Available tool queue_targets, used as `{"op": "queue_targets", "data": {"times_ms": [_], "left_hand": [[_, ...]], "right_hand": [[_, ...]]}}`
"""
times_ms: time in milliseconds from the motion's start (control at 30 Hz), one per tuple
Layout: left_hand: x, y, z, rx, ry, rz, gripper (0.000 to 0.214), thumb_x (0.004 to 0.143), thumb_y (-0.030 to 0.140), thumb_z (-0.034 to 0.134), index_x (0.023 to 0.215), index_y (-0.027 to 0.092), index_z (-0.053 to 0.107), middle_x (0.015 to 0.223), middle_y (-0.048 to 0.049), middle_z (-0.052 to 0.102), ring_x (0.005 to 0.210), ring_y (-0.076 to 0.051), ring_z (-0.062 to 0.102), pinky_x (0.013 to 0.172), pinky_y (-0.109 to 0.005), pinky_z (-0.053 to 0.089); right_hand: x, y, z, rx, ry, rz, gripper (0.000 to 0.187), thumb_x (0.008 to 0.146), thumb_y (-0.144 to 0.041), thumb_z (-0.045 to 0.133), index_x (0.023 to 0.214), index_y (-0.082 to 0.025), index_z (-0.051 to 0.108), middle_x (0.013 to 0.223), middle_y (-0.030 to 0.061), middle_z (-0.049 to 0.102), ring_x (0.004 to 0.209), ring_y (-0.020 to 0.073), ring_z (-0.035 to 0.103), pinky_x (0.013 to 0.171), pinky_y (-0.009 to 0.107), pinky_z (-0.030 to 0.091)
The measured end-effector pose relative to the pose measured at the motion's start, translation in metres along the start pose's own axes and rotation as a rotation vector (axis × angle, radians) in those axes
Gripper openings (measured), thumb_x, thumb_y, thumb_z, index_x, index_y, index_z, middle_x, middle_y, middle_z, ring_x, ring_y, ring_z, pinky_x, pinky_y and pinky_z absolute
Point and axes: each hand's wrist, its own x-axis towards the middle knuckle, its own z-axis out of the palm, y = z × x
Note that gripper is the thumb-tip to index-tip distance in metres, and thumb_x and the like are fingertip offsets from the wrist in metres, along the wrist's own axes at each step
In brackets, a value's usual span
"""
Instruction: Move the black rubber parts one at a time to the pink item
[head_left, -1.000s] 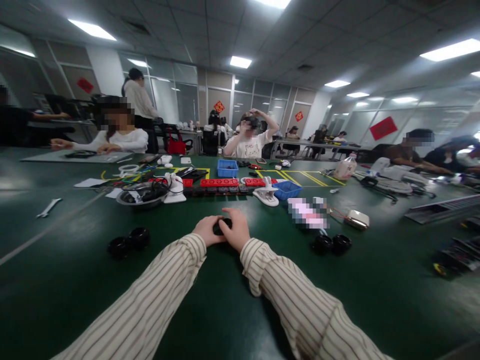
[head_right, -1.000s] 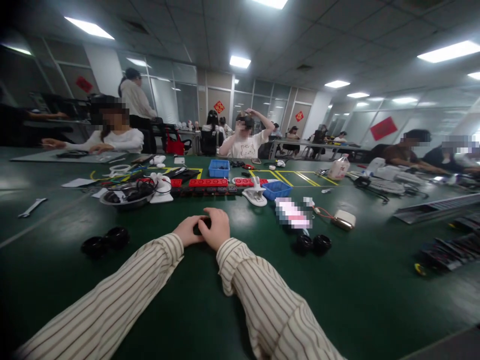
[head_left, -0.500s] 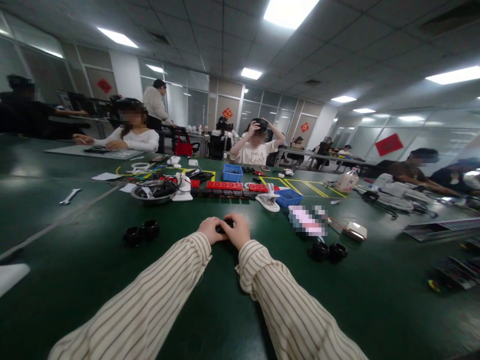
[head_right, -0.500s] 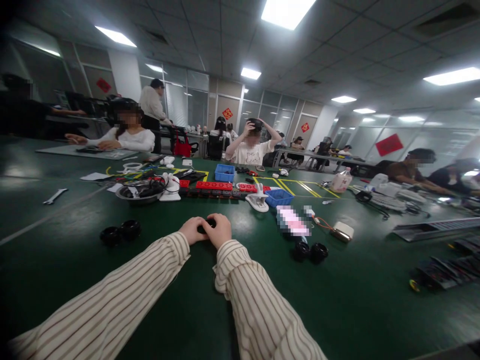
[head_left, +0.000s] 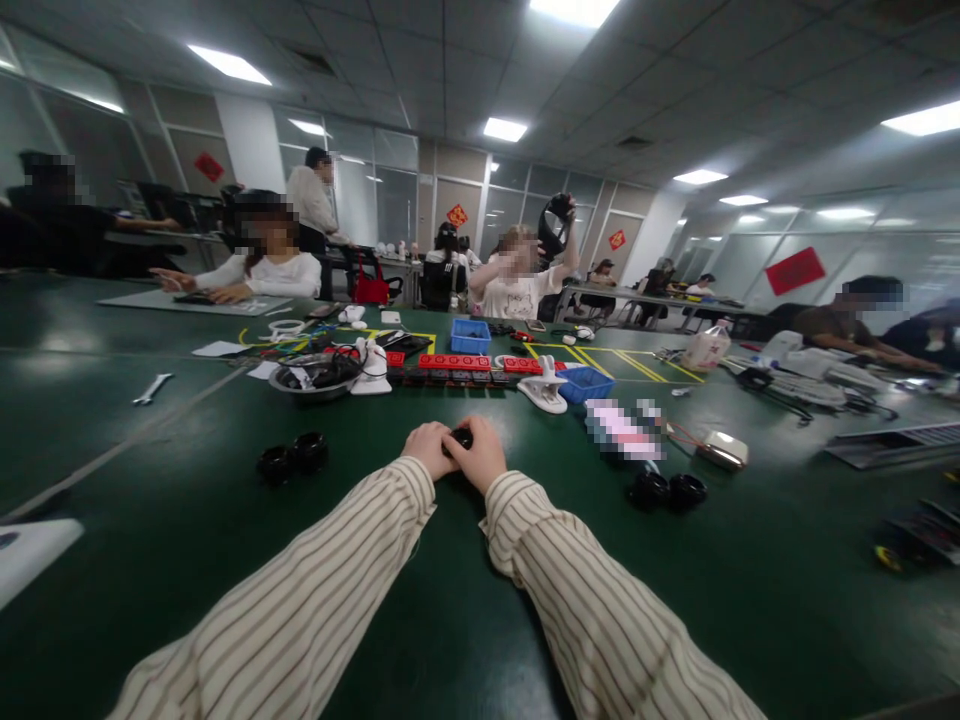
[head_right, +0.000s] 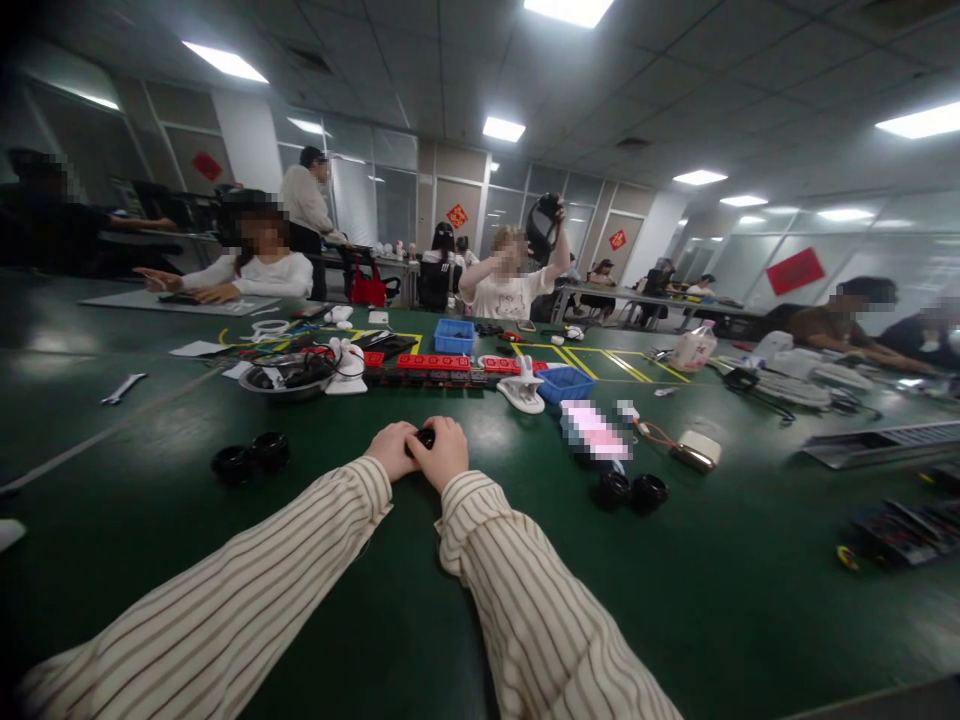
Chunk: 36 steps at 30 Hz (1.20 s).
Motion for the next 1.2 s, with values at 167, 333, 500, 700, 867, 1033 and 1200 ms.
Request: {"op": "queue_targets", "data": {"times_ms": [167, 333, 500, 700, 867, 1033, 1200], "left_hand": [[0.0, -0.008, -0.003, -0.019, -0.044, 0.025, 0.04, 0.064, 0.039, 0.066, 0.098, 0.018, 0.062, 0.106, -0.0082, 0.061, 0.102, -0.027, 0.056, 0.091, -0.032, 0.043], [-0.003, -0.012, -0.005, -0.053, -0.036, 0.039, 0.055, 0.064, 0.046, 0.067, 0.11, 0.018, 0.056, 0.111, -0.0077, 0.06, 0.104, -0.025, 0.056, 0.093, -0.032, 0.042], [-0.005, -0.006, -0.004, -0.048, 0.016, -0.043, 0.057, 0.061, 0.052, 0.068, 0.103, 0.016, 0.057, 0.102, -0.0101, 0.061, 0.098, -0.029, 0.057, 0.085, -0.037, 0.045], [-0.003, -0.011, -0.004, -0.032, 0.047, -0.111, 0.042, 0.066, 0.041, 0.066, 0.099, 0.016, 0.059, 0.1, -0.0097, 0.062, 0.098, -0.027, 0.057, 0.084, -0.034, 0.045], [0.001, -0.013, -0.007, -0.043, 0.018, -0.107, 0.039, 0.064, 0.035, 0.067, 0.097, 0.015, 0.061, 0.1, -0.0097, 0.065, 0.097, -0.026, 0.059, 0.084, -0.032, 0.045], [0.003, -0.012, -0.01, -0.055, -0.044, -0.045, 0.037, 0.066, 0.032, 0.065, 0.099, 0.016, 0.062, 0.102, -0.0082, 0.066, 0.099, -0.026, 0.06, 0.086, -0.031, 0.046], [-0.002, -0.011, -0.007, -0.044, -0.02, -0.059, 0.052, 0.068, 0.034, 0.064, 0.116, 0.017, 0.054, 0.115, -0.0088, 0.061, 0.106, -0.025, 0.055, 0.092, -0.032, 0.042]], "right_hand": [[-0.004, -0.003, -0.006, 0.078, -0.101, -0.12, 0.018, 0.076, -0.016, 0.052, 0.09, -0.02, 0.062, 0.095, 0.0021, 0.063, 0.093, 0.0174, 0.054, 0.087, 0.031, 0.041], [-0.004, 0.001, -0.002, 0.116, -0.023, -0.074, 0.041, 0.08, -0.03, 0.052, 0.118, -0.016, 0.048, 0.115, 0.0092, 0.055, 0.106, 0.021, 0.05, 0.093, 0.035, 0.038], [0.013, 0.001, 0.012, 0.071, 0.097, 0.038, 0.033, 0.084, -0.037, 0.048, 0.108, -0.015, 0.05, 0.093, 0.0061, 0.055, 0.088, 0.0182, 0.053, 0.08, 0.031, 0.041], [0.02, -0.005, 0.021, 0.049, 0.007, -0.009, 0.022, 0.079, -0.041, 0.056, 0.078, -0.019, 0.056, 0.081, 0.0005, 0.054, 0.08, 0.0149, 0.052, 0.075, 0.027, 0.04], [0.015, -0.009, 0.015, 0.001, -0.032, -0.011, 0.013, 0.077, -0.032, 0.059, 0.082, -0.02, 0.06, 0.086, 0.0028, 0.058, 0.085, 0.0164, 0.053, 0.079, 0.029, 0.041], [0.013, -0.017, 0.012, -0.004, -0.055, -0.061, 0.018, 0.076, -0.016, 0.054, 0.092, -0.02, 0.062, 0.092, 0.002, 0.064, 0.093, 0.0178, 0.054, 0.088, 0.031, 0.039], [0.009, -0.02, 0.012, -0.029, -0.03, -0.025, 0.027, 0.079, -0.024, 0.054, 0.105, -0.018, 0.058, 0.107, 0.0062, 0.061, 0.104, 0.0216, 0.05, 0.094, 0.036, 0.034]]}}
